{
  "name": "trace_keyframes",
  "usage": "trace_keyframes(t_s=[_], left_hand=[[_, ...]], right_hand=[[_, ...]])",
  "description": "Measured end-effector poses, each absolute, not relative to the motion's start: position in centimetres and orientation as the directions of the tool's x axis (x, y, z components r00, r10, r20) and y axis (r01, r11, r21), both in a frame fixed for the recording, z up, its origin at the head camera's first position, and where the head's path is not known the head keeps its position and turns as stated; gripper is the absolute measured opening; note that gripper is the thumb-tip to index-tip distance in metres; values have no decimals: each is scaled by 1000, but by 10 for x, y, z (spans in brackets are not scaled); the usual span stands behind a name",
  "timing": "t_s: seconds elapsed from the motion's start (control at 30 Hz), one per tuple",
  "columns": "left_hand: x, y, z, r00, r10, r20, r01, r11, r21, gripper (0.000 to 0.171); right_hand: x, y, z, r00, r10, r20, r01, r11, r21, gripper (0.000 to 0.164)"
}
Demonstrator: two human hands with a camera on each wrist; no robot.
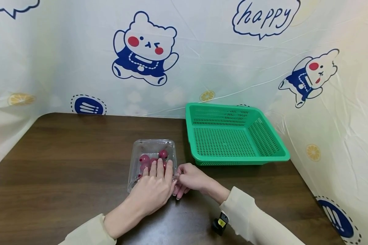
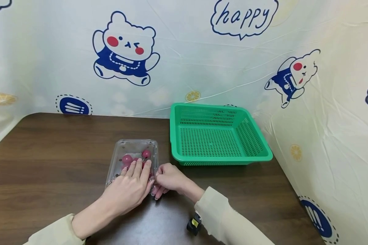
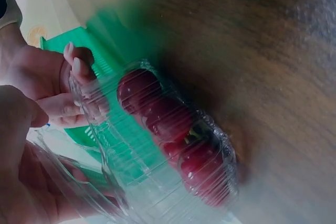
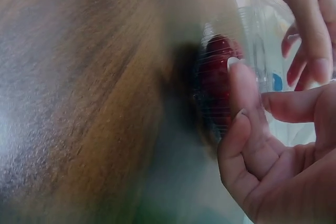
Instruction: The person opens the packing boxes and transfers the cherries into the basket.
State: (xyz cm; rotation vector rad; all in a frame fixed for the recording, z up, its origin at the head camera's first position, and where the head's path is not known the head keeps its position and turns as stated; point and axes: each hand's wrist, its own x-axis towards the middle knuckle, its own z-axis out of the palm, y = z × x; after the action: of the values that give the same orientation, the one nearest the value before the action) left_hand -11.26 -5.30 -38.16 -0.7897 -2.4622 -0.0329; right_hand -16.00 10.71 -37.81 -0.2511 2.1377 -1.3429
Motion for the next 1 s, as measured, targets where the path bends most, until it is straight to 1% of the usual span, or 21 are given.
trace_keyframes(t_s=[0.13, 0.23, 0.47, 0.7, 1.0], left_hand=[[-115, -56, -380, -637, 520, 569, 542, 827, -150, 50], [-117, -59, -376, -633, 509, 584, 555, 824, -117, 49], [-118, -66, -367, -680, 470, 563, 569, 822, 0, 46], [-119, -73, -358, -739, 443, 507, 583, 798, 152, 43], [-120, -81, -351, -760, 437, 481, 589, 775, 227, 39]], right_hand=[[-158, 105, -379, -822, -442, -359, 124, 476, -871, 16], [-157, 104, -379, -835, -431, -342, 109, 480, -870, 17], [-156, 102, -381, -850, -412, -329, 105, 479, -871, 21], [-152, 102, -379, -846, -423, -326, 99, 475, -874, 19], [-152, 103, -381, -847, -420, -327, 104, 472, -875, 18]])
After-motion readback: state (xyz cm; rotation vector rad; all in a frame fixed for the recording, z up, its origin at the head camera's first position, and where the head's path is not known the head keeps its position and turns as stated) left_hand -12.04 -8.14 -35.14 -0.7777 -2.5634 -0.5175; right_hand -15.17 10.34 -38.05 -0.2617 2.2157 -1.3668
